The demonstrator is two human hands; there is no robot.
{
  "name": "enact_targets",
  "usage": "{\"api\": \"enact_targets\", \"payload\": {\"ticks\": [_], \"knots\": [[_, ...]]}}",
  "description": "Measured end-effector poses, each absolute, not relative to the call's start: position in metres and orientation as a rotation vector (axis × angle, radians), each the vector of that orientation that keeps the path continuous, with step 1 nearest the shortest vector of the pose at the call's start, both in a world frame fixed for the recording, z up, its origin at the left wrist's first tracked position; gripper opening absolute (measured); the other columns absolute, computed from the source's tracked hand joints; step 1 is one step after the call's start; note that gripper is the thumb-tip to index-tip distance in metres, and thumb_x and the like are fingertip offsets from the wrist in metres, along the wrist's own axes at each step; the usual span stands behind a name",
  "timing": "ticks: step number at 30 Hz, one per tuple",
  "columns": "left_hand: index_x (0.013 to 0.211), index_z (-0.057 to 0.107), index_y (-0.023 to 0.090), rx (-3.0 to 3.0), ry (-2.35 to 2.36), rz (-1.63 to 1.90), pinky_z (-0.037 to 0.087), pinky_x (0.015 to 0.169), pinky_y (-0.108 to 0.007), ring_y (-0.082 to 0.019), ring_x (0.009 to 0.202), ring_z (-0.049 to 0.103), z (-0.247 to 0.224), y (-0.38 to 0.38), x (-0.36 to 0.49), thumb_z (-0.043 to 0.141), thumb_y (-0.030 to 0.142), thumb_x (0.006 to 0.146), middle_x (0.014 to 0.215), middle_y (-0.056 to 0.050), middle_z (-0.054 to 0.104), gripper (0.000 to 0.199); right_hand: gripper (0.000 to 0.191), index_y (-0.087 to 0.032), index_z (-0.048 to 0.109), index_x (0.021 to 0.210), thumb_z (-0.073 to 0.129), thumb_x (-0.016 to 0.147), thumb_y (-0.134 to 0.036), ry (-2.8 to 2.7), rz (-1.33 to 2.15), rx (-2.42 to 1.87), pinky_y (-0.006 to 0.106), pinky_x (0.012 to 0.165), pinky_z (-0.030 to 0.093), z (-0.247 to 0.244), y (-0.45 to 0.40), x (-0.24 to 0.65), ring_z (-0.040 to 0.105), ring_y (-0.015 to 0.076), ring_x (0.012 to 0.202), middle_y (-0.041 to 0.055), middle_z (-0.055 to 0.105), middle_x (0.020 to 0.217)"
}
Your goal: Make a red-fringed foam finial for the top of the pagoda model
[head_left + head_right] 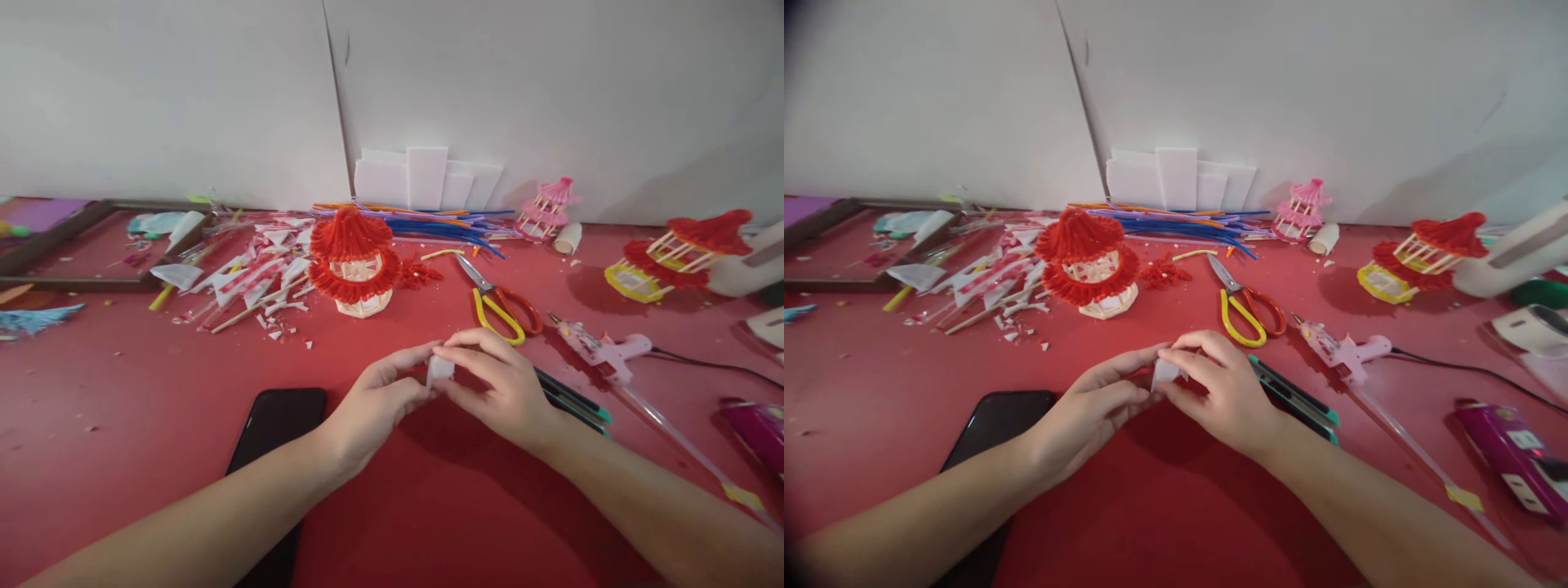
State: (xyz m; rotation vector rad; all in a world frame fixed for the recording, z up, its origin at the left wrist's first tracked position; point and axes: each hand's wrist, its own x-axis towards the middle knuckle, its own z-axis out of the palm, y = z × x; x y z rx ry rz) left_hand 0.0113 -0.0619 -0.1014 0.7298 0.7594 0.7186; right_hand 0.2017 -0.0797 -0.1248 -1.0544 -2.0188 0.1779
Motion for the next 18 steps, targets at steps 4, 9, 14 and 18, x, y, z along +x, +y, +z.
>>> {"api": "enact_targets", "payload": {"ticks": [4, 9, 14, 18], "knots": [[0.105, 0.076, 0.021, 0.801, 0.741, 0.711, 0.051, 0.094, -0.026, -0.015, 0.101, 0.067, -0.102, -0.061, 0.011, 0.073, 0.021, 0.081, 0.11, -0.003, 0.075, 0.024, 0.032, -0.021, 0.064, 0.117, 0.07, 0.086, -0.02, -2.02, 0.188, -1.018, 0.034, 0.086, 0.055, -0.126, -0.08, 0.202, 0.063, 0.0187, 0.1, 0.0085, 0.064, 0.107], [0.113, 0.069, 0.017, 0.892, 0.82, 0.698, 0.054, 0.092, -0.03, -0.018, 0.102, 0.067, -0.106, -0.062, 0.01, 0.08, 0.028, 0.078, 0.11, -0.007, 0.073, 0.037, 0.029, -0.018, 0.067, 0.114, 0.071, 0.086, -0.023, -2.032, 0.173, -0.999, 0.031, 0.081, 0.055, -0.122, -0.084, 0.2, 0.063, 0.0171, 0.094, 0.0083, 0.064, 0.102], [0.101, 0.07, 0.014, 0.815, 0.788, 0.678, 0.055, 0.082, -0.024, -0.013, 0.088, 0.069, -0.105, -0.063, 0.009, 0.081, 0.026, 0.077, 0.096, -0.004, 0.073, 0.029, 0.04, -0.017, 0.064, 0.12, 0.074, 0.084, -0.031, -2.061, 0.161, -0.983, 0.032, 0.085, 0.054, -0.117, -0.086, 0.201, 0.062, 0.0178, 0.095, 0.009, 0.065, 0.102], [0.098, 0.071, 0.018, 0.826, 0.76, 0.705, 0.054, 0.08, -0.02, -0.009, 0.083, 0.067, -0.103, -0.061, 0.008, 0.08, 0.026, 0.079, 0.09, 0.0, 0.073, 0.023, 0.041, -0.014, 0.059, 0.124, 0.068, 0.089, -0.033, -1.951, 0.317, -1.015, 0.03, 0.089, 0.052, -0.112, -0.088, 0.203, 0.063, 0.0165, 0.099, 0.0096, 0.067, 0.106]]}}
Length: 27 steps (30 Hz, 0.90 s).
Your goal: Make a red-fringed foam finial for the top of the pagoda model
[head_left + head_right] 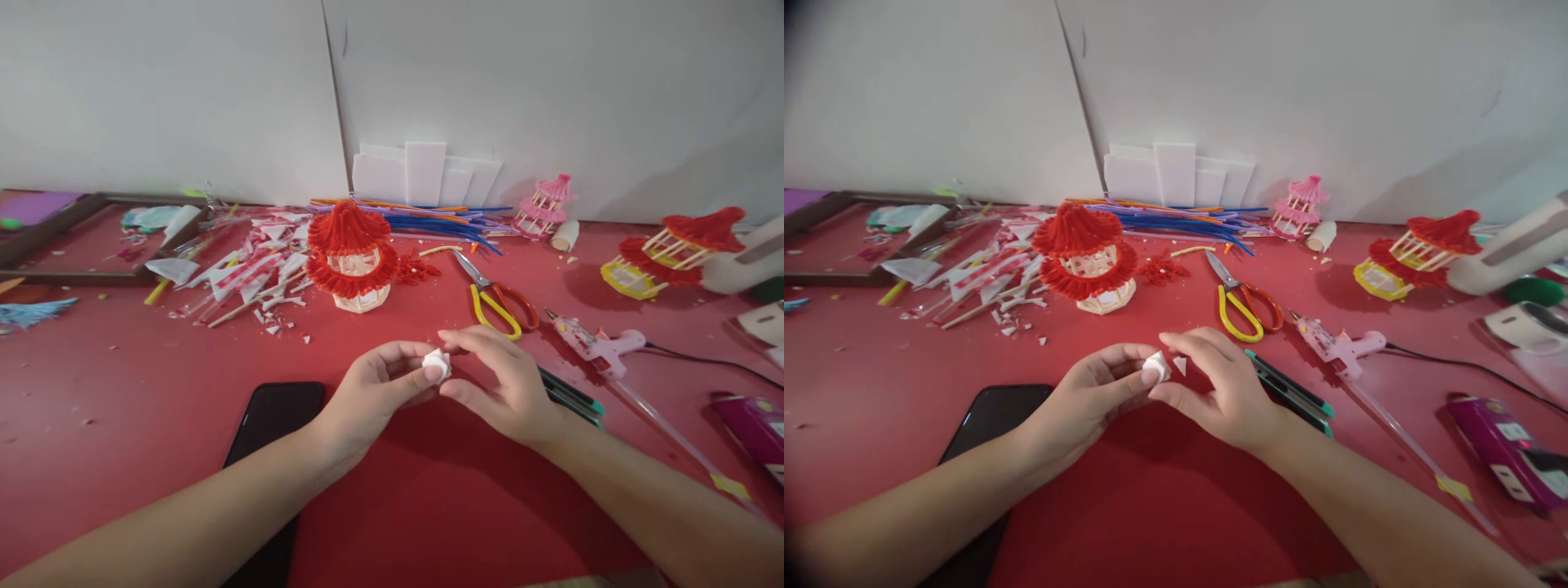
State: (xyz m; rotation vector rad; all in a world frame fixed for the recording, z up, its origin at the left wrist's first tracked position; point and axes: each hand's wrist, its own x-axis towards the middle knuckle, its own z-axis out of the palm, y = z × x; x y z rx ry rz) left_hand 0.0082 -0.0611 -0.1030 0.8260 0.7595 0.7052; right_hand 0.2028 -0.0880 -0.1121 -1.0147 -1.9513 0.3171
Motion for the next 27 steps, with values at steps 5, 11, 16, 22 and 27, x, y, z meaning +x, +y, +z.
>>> {"api": "enact_targets", "payload": {"ticks": [5, 11, 16, 22, 27], "knots": [[0.098, 0.071, 0.018, 0.851, 0.791, 0.785, 0.052, 0.083, -0.02, -0.008, 0.087, 0.067, -0.1054, -0.0598, 0.0072, 0.082, 0.025, 0.077, 0.094, 0.0, 0.074, 0.024, 0.011, -0.018, 0.064, 0.101, 0.059, 0.093, -0.022, -1.841, 0.426, -1.095, 0.026, 0.085, 0.05, -0.1097, -0.0894, 0.1993, 0.063, 0.0128, 0.093, 0.0048, 0.067, 0.097], [0.099, 0.071, 0.018, 0.933, 0.794, 0.803, 0.052, 0.085, -0.02, -0.009, 0.089, 0.067, -0.1073, -0.061, 0.0068, 0.08, 0.026, 0.078, 0.097, -0.001, 0.075, 0.024, 0.004, -0.019, 0.063, 0.089, 0.064, 0.089, -0.022, -1.799, 0.521, -1.134, 0.026, 0.074, 0.05, -0.1079, -0.0875, 0.1957, 0.061, 0.011, 0.08, 0.0011, 0.065, 0.085], [0.099, 0.07, 0.018, 0.953, 0.823, 0.827, 0.053, 0.082, -0.019, -0.009, 0.087, 0.069, -0.1052, -0.0599, 0.0082, 0.082, 0.025, 0.076, 0.094, -0.001, 0.076, 0.027, 0.007, -0.02, 0.064, 0.096, 0.065, 0.089, -0.022, -1.756, 0.579, -1.133, 0.026, 0.074, 0.052, -0.1099, -0.0882, 0.1954, 0.062, 0.0111, 0.08, 0.0012, 0.067, 0.089], [0.103, 0.068, 0.018, 0.965, 0.782, 0.831, 0.054, 0.082, -0.022, -0.013, 0.089, 0.072, -0.1013, -0.0618, 0.0094, 0.08, 0.025, 0.078, 0.095, -0.003, 0.078, 0.029, 0.036, -0.024, 0.06, 0.12, 0.071, 0.086, -0.028, -1.797, 0.667, -1.078, 0.03, 0.078, 0.056, -0.1156, -0.0864, 0.1996, 0.066, 0.0142, 0.087, 0.0033, 0.069, 0.1], [0.105, 0.069, 0.018, 1.006, 0.891, 0.824, 0.055, 0.081, -0.027, -0.017, 0.09, 0.071, -0.1003, -0.0613, 0.0088, 0.075, 0.035, 0.082, 0.101, -0.006, 0.077, 0.029, 0.028, -0.023, 0.066, 0.11, 0.073, 0.084, -0.032, -1.843, 0.567, -1.138, 0.029, 0.077, 0.057, -0.1105, -0.0841, 0.2038, 0.066, 0.0142, 0.083, 0.0033, 0.07, 0.096]]}}
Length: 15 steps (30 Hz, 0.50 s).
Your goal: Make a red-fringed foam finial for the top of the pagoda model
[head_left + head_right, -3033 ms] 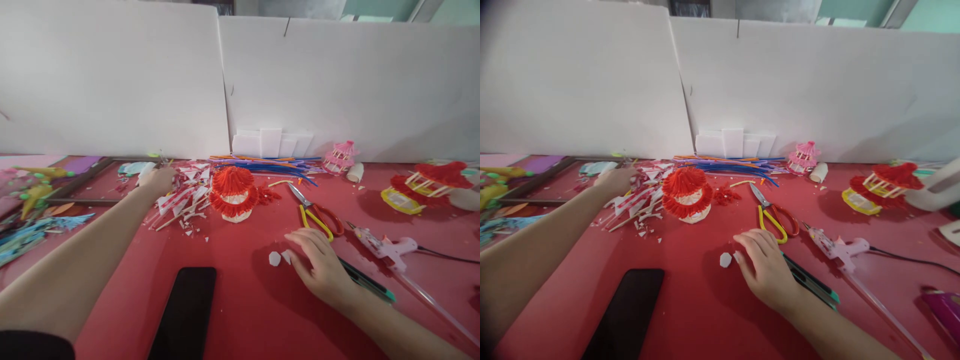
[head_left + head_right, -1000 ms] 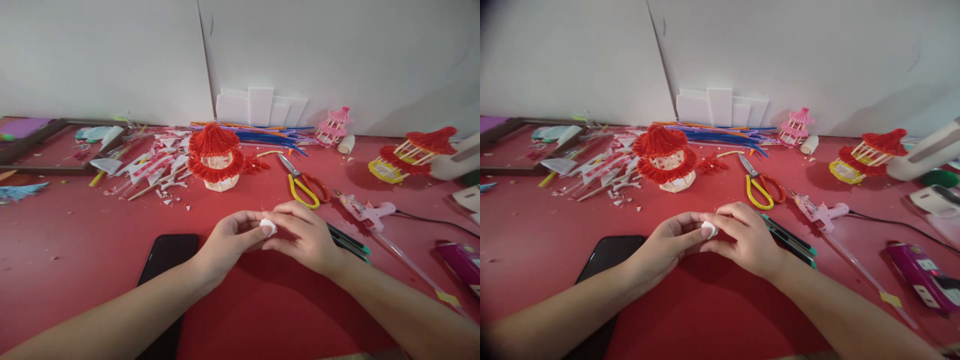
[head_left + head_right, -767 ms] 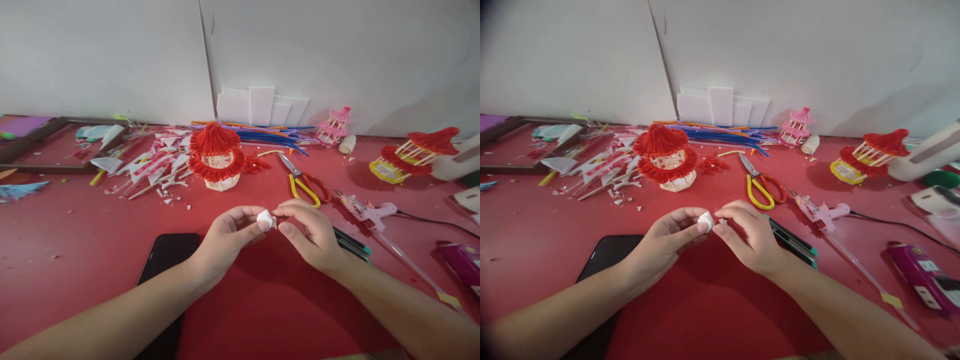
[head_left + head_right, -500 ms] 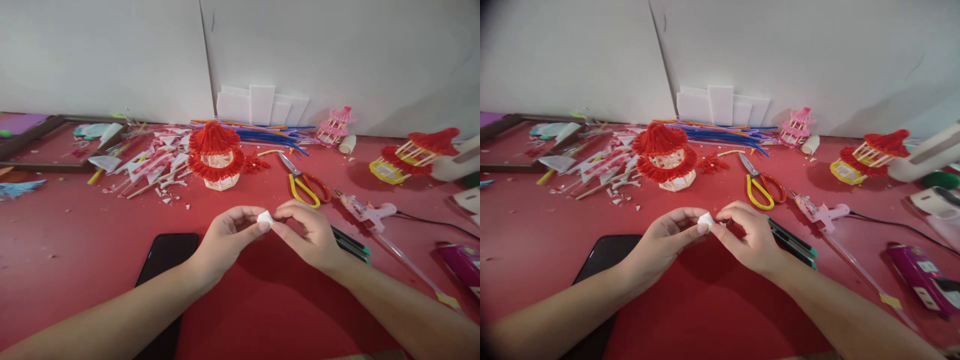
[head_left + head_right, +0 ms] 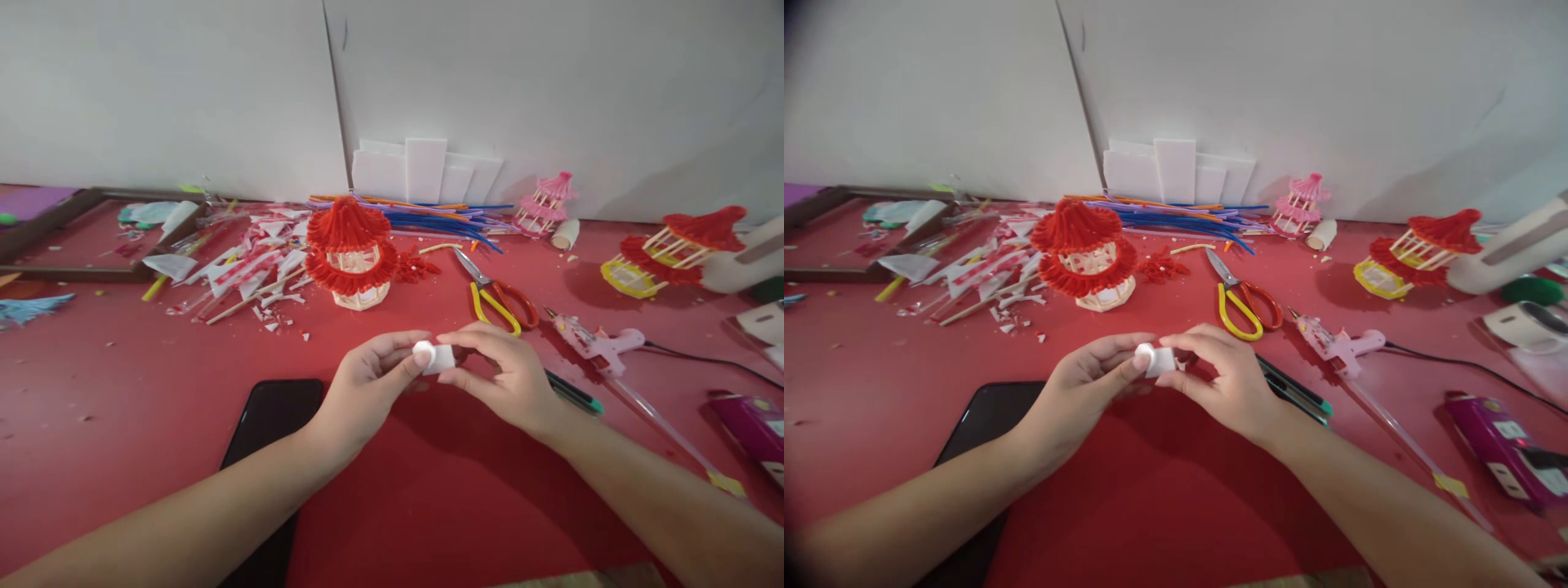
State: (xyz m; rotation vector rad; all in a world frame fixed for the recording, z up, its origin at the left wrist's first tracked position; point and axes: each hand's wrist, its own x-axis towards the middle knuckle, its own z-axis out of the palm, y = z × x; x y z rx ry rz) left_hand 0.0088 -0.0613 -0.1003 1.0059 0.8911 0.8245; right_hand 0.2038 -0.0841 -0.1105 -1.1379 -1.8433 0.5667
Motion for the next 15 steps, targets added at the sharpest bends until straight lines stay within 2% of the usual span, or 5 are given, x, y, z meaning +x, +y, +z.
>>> {"api": "enact_targets", "payload": {"ticks": [4, 7, 10, 15], "knots": [[0.101, 0.071, 0.02, 1.306, 1.059, 0.843, 0.053, 0.076, -0.03, -0.021, 0.089, 0.068, -0.102, -0.059, 0.005, 0.072, 0.039, 0.083, 0.099, -0.006, 0.076, 0.026, 0.021, -0.023, 0.065, 0.108, 0.067, 0.088, -0.03, -1.583, 0.734, -1.19, 0.027, 0.071, 0.059, -0.109, -0.084, 0.203, 0.07, 0.0145, 0.078, 0.0033, 0.073, 0.092], [0.096, 0.075, 0.022, 1.853, 1.126, 0.699, 0.048, 0.079, -0.035, -0.023, 0.085, 0.063, -0.103, -0.06, 0.002, 0.063, 0.03, 0.088, 0.087, -0.005, 0.074, 0.017, 0.019, -0.02, 0.065, 0.106, 0.064, 0.089, -0.029, -1.456, 0.857, -1.139, 0.027, 0.068, 0.06, -0.108, -0.082, 0.204, 0.072, 0.0143, 0.074, 0.0034, 0.074, 0.087], [0.095, 0.076, 0.022, 2.259, 1.135, 0.525, 0.046, 0.08, -0.038, -0.024, 0.085, 0.056, -0.105, -0.061, 0.0, 0.054, 0.02, 0.09, 0.086, -0.007, 0.069, 0.023, 0.017, -0.019, 0.068, 0.103, 0.064, 0.088, -0.027, -1.436, 0.929, -1.182, 0.026, 0.069, 0.06, -0.104, -0.079, 0.208, 0.071, 0.0133, 0.073, 0.0032, 0.075, 0.087], [0.115, 0.067, 0.015, 2.566, 1.253, 0.393, 0.045, 0.085, -0.044, -0.026, 0.089, 0.055, -0.106, -0.052, -0.005, 0.044, 0.016, 0.096, 0.094, -0.01, 0.065, 0.03, 0.01, -0.023, 0.074, 0.09, 0.064, 0.086, -0.025, -1.745, 0.993, -1.39, 0.024, 0.068, 0.056, -0.1, -0.084, 0.208, 0.07, 0.0134, 0.079, 0.0019, 0.075, 0.091]]}}
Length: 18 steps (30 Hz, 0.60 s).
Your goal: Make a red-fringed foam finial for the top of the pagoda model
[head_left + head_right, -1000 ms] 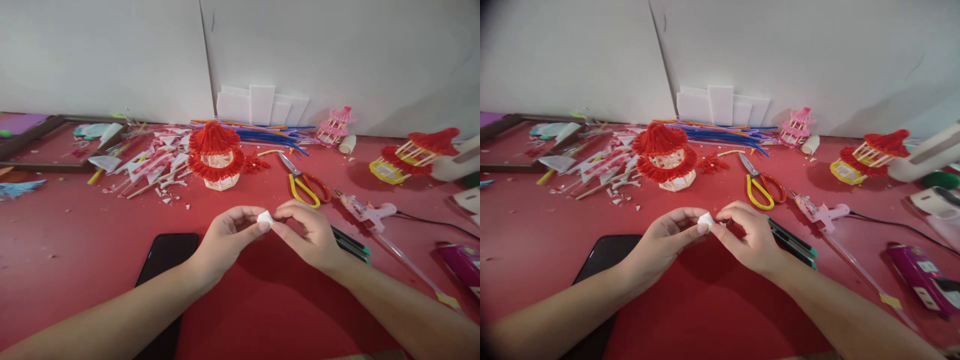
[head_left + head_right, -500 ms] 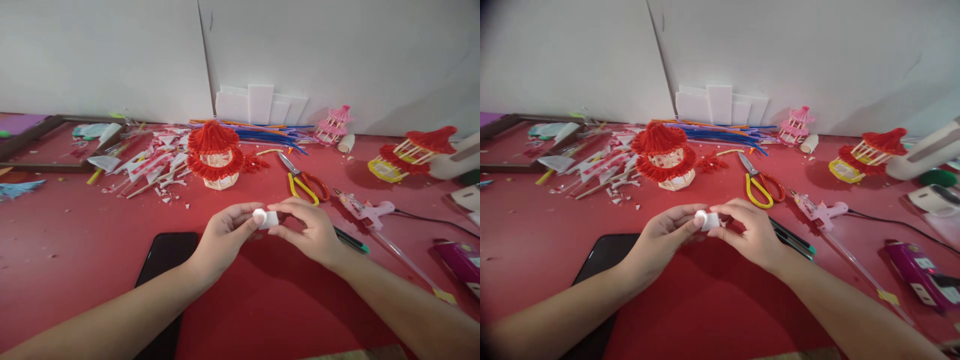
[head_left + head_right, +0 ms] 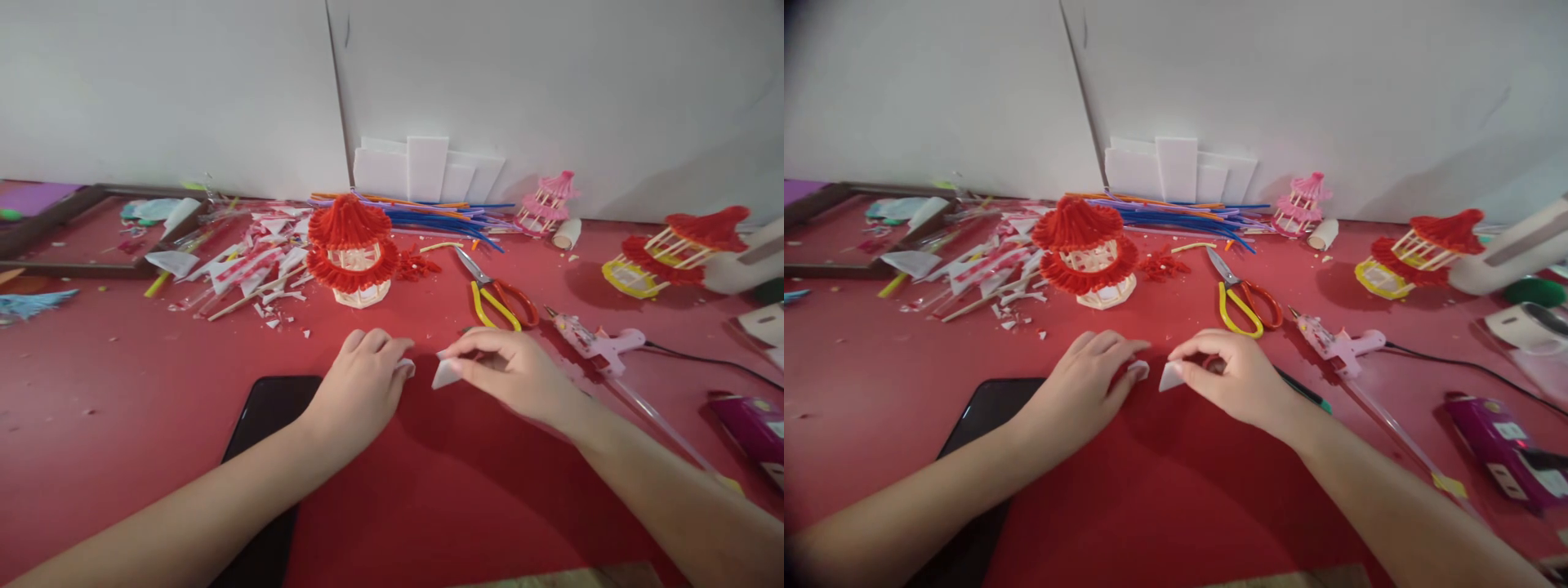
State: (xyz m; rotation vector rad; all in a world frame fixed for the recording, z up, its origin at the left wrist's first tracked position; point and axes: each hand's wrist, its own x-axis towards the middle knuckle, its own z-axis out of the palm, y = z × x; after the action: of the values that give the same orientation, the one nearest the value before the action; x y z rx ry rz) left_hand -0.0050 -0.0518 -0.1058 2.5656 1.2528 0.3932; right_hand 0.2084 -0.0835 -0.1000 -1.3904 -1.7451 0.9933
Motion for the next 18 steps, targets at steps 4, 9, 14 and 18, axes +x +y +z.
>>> {"api": "enact_targets", "payload": {"ticks": [4, 9, 14, 18], "knots": [[0.107, 0.064, 0.01, 2.793, 1.322, 0.394, 0.047, 0.081, -0.044, -0.028, 0.09, 0.057, -0.094, -0.047, -0.008, 0.038, 0.012, 0.097, 0.098, -0.013, 0.064, 0.028, 0.017, -0.023, 0.074, 0.101, 0.065, 0.086, -0.022, -2.073, 0.923, -1.454, 0.027, 0.067, 0.054, -0.095, -0.089, 0.204, 0.069, 0.0141, 0.074, 0.0021, 0.075, 0.091], [0.088, 0.069, 0.017, 2.95, 0.995, 0.184, 0.052, 0.077, -0.041, -0.025, 0.082, 0.062, -0.08, -0.076, -0.005, 0.047, 0.017, 0.095, 0.087, -0.008, 0.067, 0.023, 0.023, -0.022, 0.068, 0.111, 0.064, 0.089, -0.026, -2.275, 0.271, -1.592, 0.034, 0.078, 0.054, -0.082, -0.092, 0.231, 0.068, 0.0203, 0.09, 0.0076, 0.07, 0.109], [0.123, 0.064, 0.009, 3.081, 0.814, 0.279, 0.058, 0.083, -0.04, -0.03, 0.104, 0.065, -0.103, -0.118, -0.001, 0.06, 0.028, 0.091, 0.126, -0.014, 0.067, 0.037, 0.024, -0.018, 0.063, 0.101, 0.07, 0.08, -0.027, -2.414, -0.228, -1.891, 0.038, 0.062, 0.049, -0.095, -0.107, 0.267, 0.066, 0.0285, 0.076, 0.0106, 0.069, 0.088], [0.125, 0.064, 0.01, 3.12, 0.784, 0.38, 0.059, 0.089, -0.043, -0.033, 0.113, 0.064, -0.116, -0.129, 0.0, 0.061, 0.039, 0.09, 0.131, -0.016, 0.065, 0.046, 0.021, -0.017, 0.058, 0.107, 0.056, 0.086, -0.016, -2.434, -0.173, -1.827, 0.036, 0.065, 0.051, -0.105, -0.12, 0.27, 0.068, 0.0259, 0.08, 0.009, 0.068, 0.089]]}}
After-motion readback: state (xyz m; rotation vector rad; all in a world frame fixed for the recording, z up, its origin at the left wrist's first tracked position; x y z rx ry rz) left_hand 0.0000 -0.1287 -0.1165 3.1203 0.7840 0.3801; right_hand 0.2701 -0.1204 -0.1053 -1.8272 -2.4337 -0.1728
